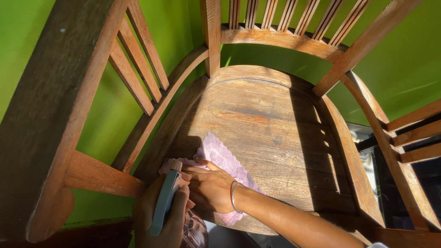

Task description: The person cleans a wooden chair and a metal railing using a spray bottle and a cloth. They spray the cleaning solution onto the chair's seat and backrest, then wipe the surfaces with the cloth. The person also cleans the metal railing in a similar manner.

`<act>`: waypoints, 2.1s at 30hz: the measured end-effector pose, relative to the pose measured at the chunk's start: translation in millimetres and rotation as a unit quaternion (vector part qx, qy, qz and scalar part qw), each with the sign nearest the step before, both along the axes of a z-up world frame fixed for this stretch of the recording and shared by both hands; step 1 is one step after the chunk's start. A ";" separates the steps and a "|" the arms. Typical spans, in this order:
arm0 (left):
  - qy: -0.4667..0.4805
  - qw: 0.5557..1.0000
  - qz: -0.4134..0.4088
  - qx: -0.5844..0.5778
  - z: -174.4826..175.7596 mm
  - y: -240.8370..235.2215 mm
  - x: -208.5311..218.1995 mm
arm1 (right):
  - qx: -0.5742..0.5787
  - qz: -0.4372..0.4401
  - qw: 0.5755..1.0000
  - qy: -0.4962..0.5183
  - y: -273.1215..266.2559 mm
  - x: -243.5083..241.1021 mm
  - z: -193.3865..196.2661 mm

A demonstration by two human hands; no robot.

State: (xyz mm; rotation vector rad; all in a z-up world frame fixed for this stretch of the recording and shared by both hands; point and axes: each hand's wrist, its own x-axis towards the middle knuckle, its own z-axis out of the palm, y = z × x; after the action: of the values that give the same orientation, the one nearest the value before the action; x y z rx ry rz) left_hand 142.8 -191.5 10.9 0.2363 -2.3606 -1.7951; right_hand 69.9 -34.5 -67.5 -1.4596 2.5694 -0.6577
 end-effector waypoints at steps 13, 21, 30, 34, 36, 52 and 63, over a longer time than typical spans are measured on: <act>-0.066 0.988 -0.030 0.135 -1.4 2.3 -20.6 | -0.063 0.019 0.993 -0.099 58.0 2.1 -1.6; -0.060 0.992 -0.023 0.106 10.9 10.3 -32.6 | 0.070 0.035 0.997 0.009 3.1 -39.0 -34.4; 0.085 0.996 -0.006 -0.002 20.5 11.6 -35.6 | 0.071 -0.053 0.993 -0.081 8.7 -23.4 -19.5; 0.113 0.993 -0.021 -0.006 21.5 6.9 -39.2 | -0.029 0.027 0.999 -0.031 45.8 -5.5 -9.9; 0.121 0.992 -0.022 -0.022 21.8 4.8 -41.2 | -0.026 0.017 0.998 -0.058 59.2 2.1 -1.9; 0.203 0.971 0.027 -0.127 27.8 1.7 -44.5 | 0.076 0.008 0.997 0.025 -10.5 -40.1 -9.4; 0.202 0.970 0.037 -0.129 19.8 1.1 -35.1 | 0.027 -0.089 0.996 -0.008 27.3 0.7 -3.5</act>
State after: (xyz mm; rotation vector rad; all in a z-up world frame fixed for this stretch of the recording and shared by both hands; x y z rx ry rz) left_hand 107.7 -190.3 30.7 -0.0717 -2.2200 -1.3295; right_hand 70.7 -7.2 -70.9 -1.2150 2.7031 -0.6127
